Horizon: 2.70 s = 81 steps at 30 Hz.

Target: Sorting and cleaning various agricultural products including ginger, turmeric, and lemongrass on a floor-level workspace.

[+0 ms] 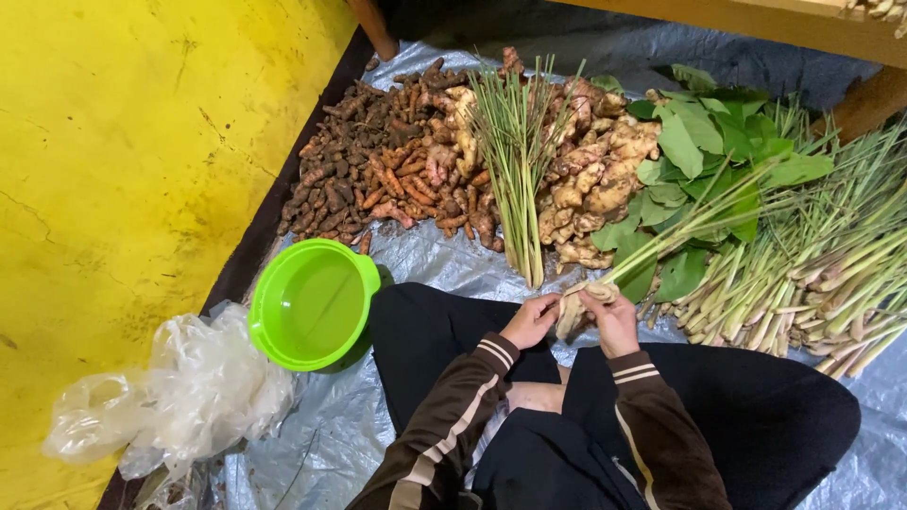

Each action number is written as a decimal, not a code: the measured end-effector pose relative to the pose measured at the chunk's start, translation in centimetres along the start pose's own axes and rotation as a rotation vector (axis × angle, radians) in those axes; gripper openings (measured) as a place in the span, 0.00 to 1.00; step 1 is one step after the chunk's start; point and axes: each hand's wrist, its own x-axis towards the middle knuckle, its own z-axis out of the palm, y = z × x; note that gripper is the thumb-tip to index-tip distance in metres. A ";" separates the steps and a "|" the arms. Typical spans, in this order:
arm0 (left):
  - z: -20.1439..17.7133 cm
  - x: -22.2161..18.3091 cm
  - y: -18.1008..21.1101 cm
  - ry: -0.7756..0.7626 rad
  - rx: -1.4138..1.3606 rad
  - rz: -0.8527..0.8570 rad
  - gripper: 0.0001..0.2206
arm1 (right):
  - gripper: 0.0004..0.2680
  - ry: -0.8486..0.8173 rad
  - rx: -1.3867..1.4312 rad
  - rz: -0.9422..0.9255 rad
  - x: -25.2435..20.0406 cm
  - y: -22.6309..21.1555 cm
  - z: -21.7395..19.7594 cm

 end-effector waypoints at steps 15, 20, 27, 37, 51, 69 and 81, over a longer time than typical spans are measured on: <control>-0.7 0.2 -0.3 -0.062 -0.466 -0.138 0.11 | 0.11 0.204 0.297 -0.205 6.4 -0.6 -6.8; -1.1 0.4 -2.2 -0.029 -0.568 -0.149 0.09 | 0.10 0.201 0.311 -0.226 5.7 -0.5 -6.0; -0.6 0.3 -3.9 0.059 -0.653 -0.161 0.09 | 0.11 -0.030 -0.095 -0.169 2.3 2.2 -1.7; -1.1 1.2 -5.9 0.123 -0.456 -0.155 0.12 | 0.13 -0.372 -0.414 -0.116 1.7 3.3 -1.7; -0.9 1.1 0.5 0.398 -0.167 -0.106 0.13 | 0.09 -0.346 -0.838 -0.163 0.4 4.7 -1.0; -1.7 1.5 -1.6 0.385 -0.343 -0.008 0.17 | 0.05 -0.198 -0.153 0.087 -1.7 0.1 1.7; -1.0 1.4 0.8 0.283 -0.399 0.029 0.13 | 0.08 -0.204 0.246 0.268 1.6 5.0 -0.7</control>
